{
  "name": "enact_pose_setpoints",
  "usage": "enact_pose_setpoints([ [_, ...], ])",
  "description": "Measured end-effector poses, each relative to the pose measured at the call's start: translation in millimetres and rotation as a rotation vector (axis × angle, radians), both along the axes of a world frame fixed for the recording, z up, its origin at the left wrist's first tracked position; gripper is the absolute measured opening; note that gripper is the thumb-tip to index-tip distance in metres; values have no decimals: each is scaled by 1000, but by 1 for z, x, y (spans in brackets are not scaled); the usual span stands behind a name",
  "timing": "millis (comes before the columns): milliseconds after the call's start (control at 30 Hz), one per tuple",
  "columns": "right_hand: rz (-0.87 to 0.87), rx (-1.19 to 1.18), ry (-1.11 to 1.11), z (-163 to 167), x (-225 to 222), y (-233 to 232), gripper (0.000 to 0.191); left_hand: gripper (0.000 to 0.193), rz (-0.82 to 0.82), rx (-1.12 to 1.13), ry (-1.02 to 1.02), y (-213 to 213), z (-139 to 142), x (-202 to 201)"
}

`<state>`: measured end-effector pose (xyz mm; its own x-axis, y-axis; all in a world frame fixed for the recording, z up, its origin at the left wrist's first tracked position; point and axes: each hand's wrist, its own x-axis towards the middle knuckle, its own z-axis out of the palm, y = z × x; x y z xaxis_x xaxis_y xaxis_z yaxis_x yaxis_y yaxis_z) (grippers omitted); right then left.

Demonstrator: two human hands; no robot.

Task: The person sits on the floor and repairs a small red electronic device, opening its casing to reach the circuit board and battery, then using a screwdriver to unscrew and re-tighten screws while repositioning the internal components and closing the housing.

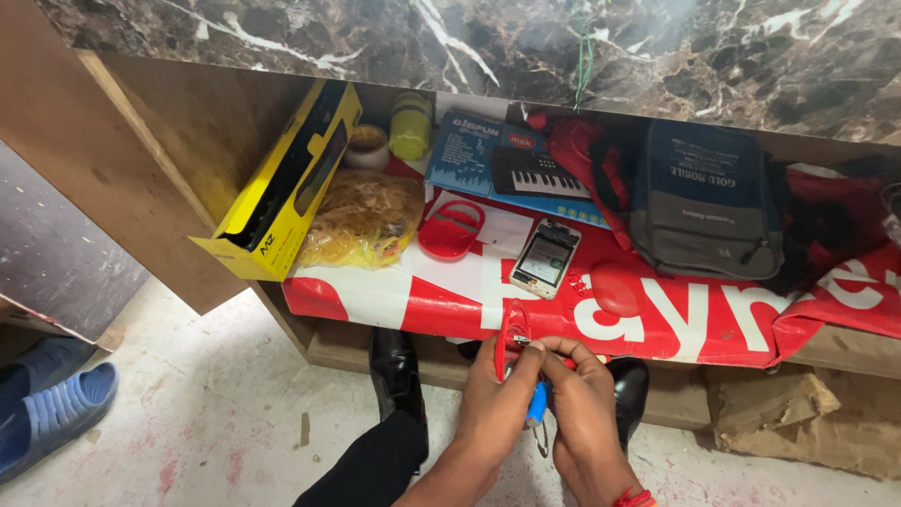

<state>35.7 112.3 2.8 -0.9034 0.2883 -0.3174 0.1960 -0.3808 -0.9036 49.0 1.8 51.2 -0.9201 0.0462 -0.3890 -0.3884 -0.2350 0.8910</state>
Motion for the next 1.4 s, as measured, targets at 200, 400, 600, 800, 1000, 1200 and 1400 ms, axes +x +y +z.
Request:
enact_pose_setpoints([
  [200, 0, 2, 23, -3, -1, 0, 15, 38, -8, 5, -14, -1, -1, 0],
  [400, 5, 3, 25, -1, 0, -2, 15, 38, -3, 21, -4, 0, 0, 1],
  [600, 3, 18, 11, -1, 2, -2, 15, 36, -9, 18, 26, 2, -5, 3],
  [800, 12, 11, 26, -1, 2, -2, 14, 33, -30, 22, 26, 3, -8, 0],
  [1000, 1, -5, -5, 7, 2, -4, 14, 34, -30, 2, -30, 2, -1, 1],
  [1200, 3, -30, 14, 8, 2, -4, 14, 33, -36, -23, -19, 1, 2, 2],
  [1400, 5, 6, -3, 8, 3, -3, 15, 35, -46, 17, -14, 0, 1, 2],
])
